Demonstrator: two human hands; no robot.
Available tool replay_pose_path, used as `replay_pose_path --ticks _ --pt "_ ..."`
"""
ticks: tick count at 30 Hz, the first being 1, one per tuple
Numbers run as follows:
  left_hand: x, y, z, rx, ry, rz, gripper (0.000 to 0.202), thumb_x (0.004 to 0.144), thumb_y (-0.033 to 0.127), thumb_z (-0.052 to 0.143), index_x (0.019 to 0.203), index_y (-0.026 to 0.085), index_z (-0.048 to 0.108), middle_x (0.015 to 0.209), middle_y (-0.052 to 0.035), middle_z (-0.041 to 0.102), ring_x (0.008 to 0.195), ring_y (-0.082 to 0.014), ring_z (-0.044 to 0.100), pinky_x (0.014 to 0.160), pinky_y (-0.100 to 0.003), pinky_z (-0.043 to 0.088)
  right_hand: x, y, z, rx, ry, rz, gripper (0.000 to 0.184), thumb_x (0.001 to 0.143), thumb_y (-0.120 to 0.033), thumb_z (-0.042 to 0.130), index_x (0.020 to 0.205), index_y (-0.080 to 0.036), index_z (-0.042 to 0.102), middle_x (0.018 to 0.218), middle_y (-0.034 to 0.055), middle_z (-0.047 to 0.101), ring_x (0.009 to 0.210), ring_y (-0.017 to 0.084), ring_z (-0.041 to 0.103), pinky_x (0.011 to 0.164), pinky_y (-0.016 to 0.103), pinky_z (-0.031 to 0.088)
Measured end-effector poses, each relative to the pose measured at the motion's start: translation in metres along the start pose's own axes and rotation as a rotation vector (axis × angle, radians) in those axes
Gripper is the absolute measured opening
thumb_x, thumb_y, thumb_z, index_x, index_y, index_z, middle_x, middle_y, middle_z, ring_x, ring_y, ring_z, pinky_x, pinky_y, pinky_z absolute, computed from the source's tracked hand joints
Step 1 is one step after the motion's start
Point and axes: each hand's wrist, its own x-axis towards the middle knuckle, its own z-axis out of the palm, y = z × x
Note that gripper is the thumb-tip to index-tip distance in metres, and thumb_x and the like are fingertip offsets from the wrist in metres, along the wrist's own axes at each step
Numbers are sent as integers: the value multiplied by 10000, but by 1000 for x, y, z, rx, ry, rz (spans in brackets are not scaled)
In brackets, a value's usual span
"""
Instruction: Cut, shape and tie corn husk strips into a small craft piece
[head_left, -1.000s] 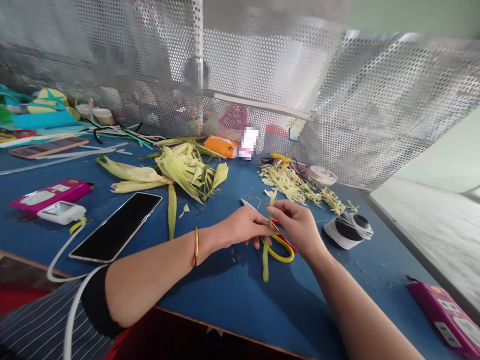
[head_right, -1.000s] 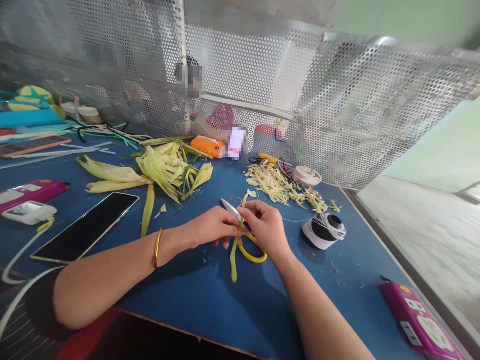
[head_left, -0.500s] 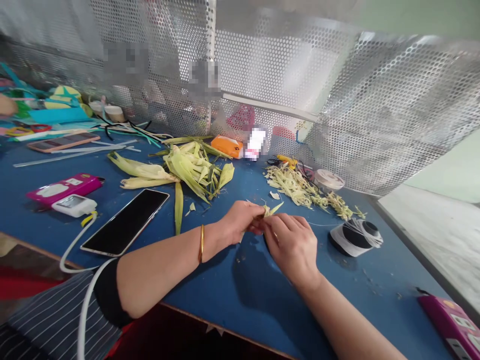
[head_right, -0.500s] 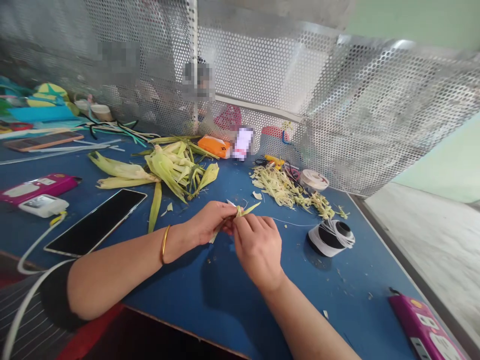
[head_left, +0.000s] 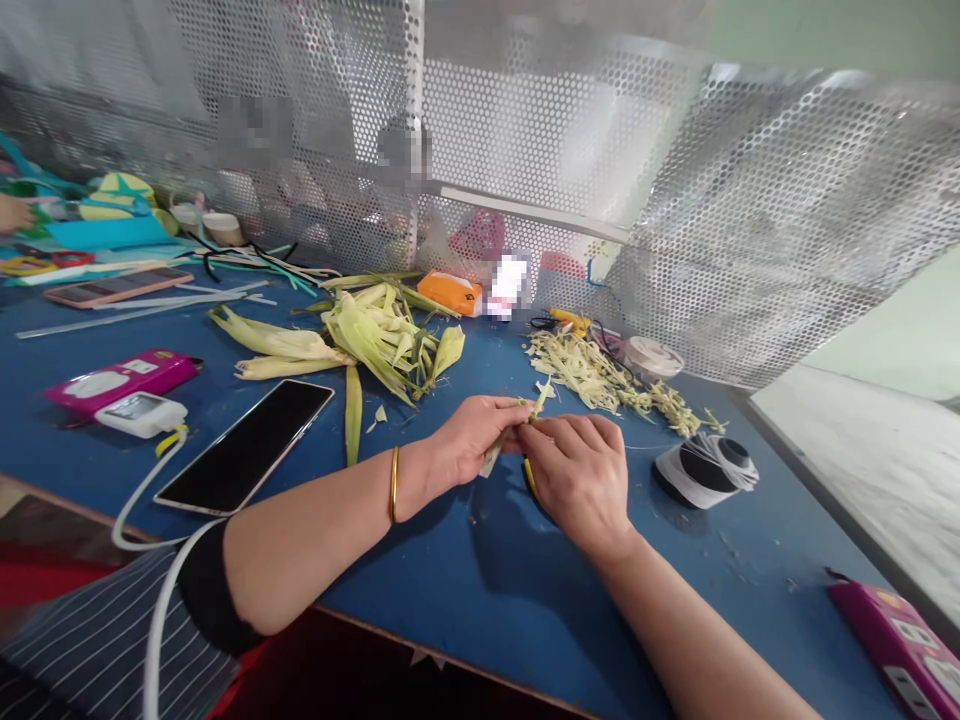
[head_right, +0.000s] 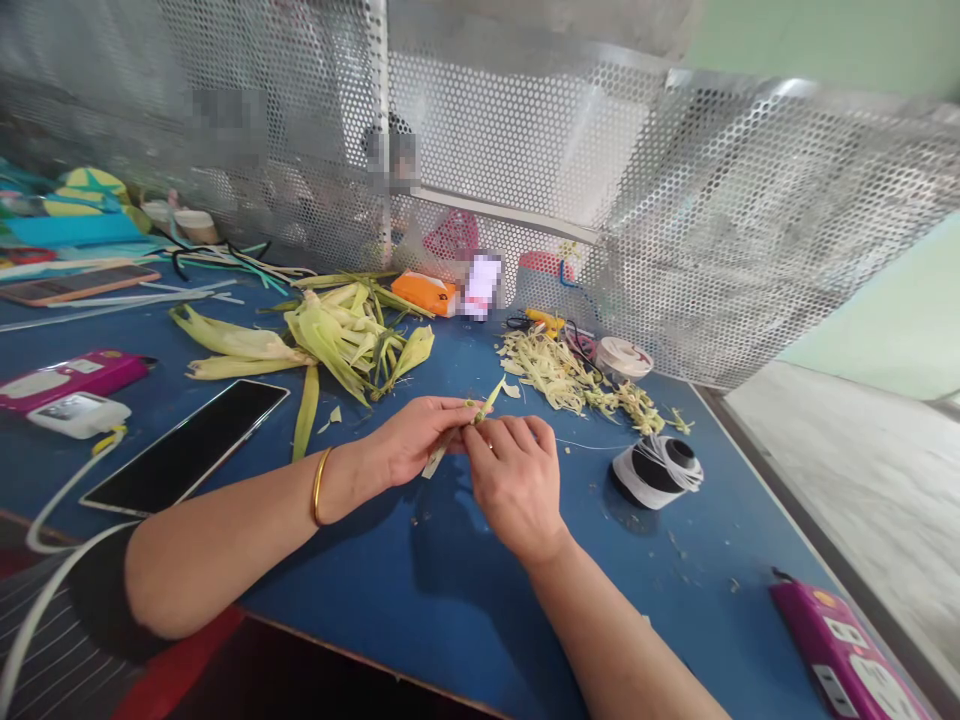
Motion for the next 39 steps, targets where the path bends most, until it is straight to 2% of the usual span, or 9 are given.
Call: replay_pose_path --ticks 3,6,11,14,17,20,28,34,39 --pt "-1 0 0 17 11 5 72 762 162 717 729 104 689 699 -32 646 598 -73 563 572 -190 424 1 -2 0 -22 -16 -119 229 947 -127 501 1083 -215 663 947 50 706 851 199 568 861 372 357" --pt "-2 -3 -2 60 -4 -43 96 751 213 730 766 120 710 645 -22 631 534 -80 534 489 -195 363 3 -5 2 -18 -90 -241 235 948 -97 465 989 -185 679 862 56 668 811 201 550 865 366 371" --pt "0 -8 -3 84 -48 -35 105 702 188 768 774 116 740 736 -48 681 614 -94 580 534 -194 397 2 -5 3 88 -85 -170 221 944 -109 476 859 -193 662 830 48 654 784 196 553 851 370 376" --pt "1 -7 -2 74 -28 -31 81 703 117 755 783 115 747 763 -47 698 634 -91 598 592 -201 455 1 -1 4 282 0 99 149 929 -170 532 840 -209 645 827 35 653 787 185 572 804 352 389" --pt "2 -4 -1 51 -5 -43 67 765 99 710 822 110 744 735 -60 707 640 -117 643 675 -252 530 1 4 7 588 97 557 160 870 -234 592 713 -213 576 738 8 599 736 170 561 704 306 415" --pt "2 -2 0 61 1 -44 98 831 97 647 857 102 741 718 -73 713 628 -125 663 677 -259 548 2 9 13 920 59 953 257 806 -321 631 615 -216 495 612 -25 519 595 136 489 566 266 384" --pt "3 -6 -3 156 -38 -31 111 700 100 768 810 107 754 719 -68 715 620 -116 649 665 -250 523 5 7 19 1339 -75 1384 328 615 -395 764 640 -225 484 505 -39 562 440 138 560 470 260 447" --pt "6 -3 -4 194 151 58 84 724 129 730 808 124 734 686 -36 684 560 -92 594 588 -231 468 9 10 11 1298 -229 1258 292 715 -455 697 802 -215 555 713 16 711 472 156 639 455 258 463" --pt "10 4 -8 214 262 96 86 733 99 683 799 133 640 628 1 637 508 -79 551 520 -214 422 8 11 3 1219 -257 807 166 853 -344 563 952 -229 630 910 44 744 755 201 716 683 321 550"
